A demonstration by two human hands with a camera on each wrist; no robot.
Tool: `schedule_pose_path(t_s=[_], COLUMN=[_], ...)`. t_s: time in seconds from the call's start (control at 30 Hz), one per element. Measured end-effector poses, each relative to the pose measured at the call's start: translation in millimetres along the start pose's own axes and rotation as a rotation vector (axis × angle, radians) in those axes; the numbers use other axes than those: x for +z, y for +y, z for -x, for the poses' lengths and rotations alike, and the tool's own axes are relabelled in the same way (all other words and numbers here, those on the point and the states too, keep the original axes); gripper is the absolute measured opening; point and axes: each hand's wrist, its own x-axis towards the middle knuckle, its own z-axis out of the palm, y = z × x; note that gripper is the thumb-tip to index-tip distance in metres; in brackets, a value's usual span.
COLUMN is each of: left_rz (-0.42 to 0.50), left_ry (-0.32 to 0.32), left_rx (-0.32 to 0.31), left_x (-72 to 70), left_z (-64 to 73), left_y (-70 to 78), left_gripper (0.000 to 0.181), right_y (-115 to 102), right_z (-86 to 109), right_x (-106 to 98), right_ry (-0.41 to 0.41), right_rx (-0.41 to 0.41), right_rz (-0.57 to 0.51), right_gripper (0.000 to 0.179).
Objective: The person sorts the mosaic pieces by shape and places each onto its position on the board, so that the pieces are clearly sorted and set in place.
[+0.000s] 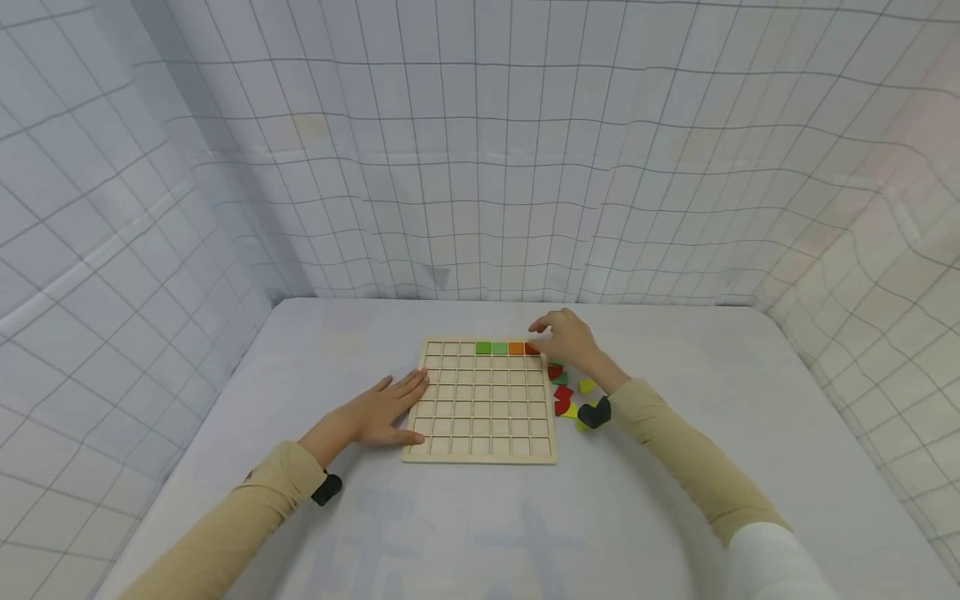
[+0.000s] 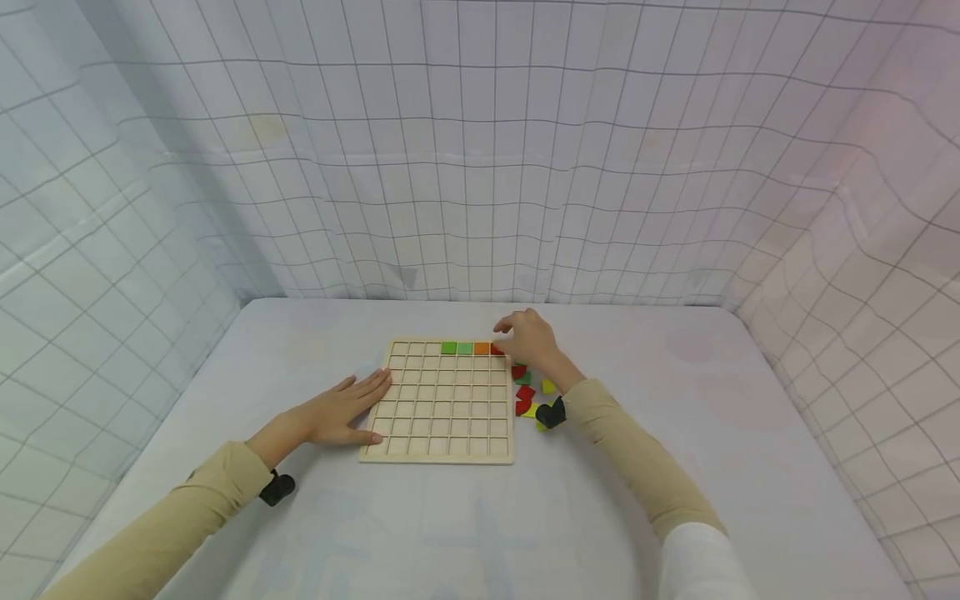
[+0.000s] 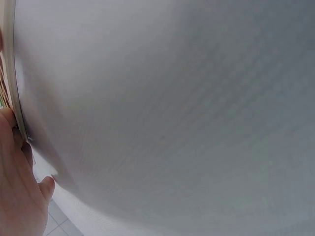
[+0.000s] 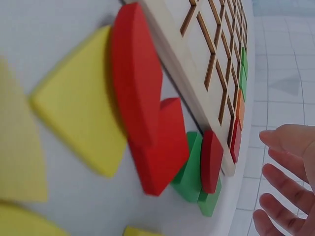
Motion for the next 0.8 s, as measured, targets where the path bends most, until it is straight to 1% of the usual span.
schedule_pose_path(t_s=[0.2, 0.4, 0.6, 0.8], left_rz=[0.003, 0.0, -0.005, -0.003], left_ry=[0.003, 0.006, 0.01, 0.009], left_rx=[0.007, 0.006, 0.007, 0.01], left_x=[-0.6, 0.9, 2.1, 2.1], left_z=[0.4, -0.1, -0.7, -1.2], left_y=[0.2, -1.2, -2.5, -2.0], left_gripper=[0.097, 0.098, 0.097, 0.097], right_y=[10.2, 17.4, 25.0, 32.1], right_z=[6.7, 14.5, 20.1, 28.0], right_x=[-4.4, -8.1, -6.7, -6.7], right_ry=[-0.008, -0.002, -0.016, -0.033], right_rx=[0.022, 0.017, 0.035, 0.062], right_rz=[0.011, 0.009, 0.021, 0.032], right_gripper=[0.026, 0.026, 0.025, 0.027])
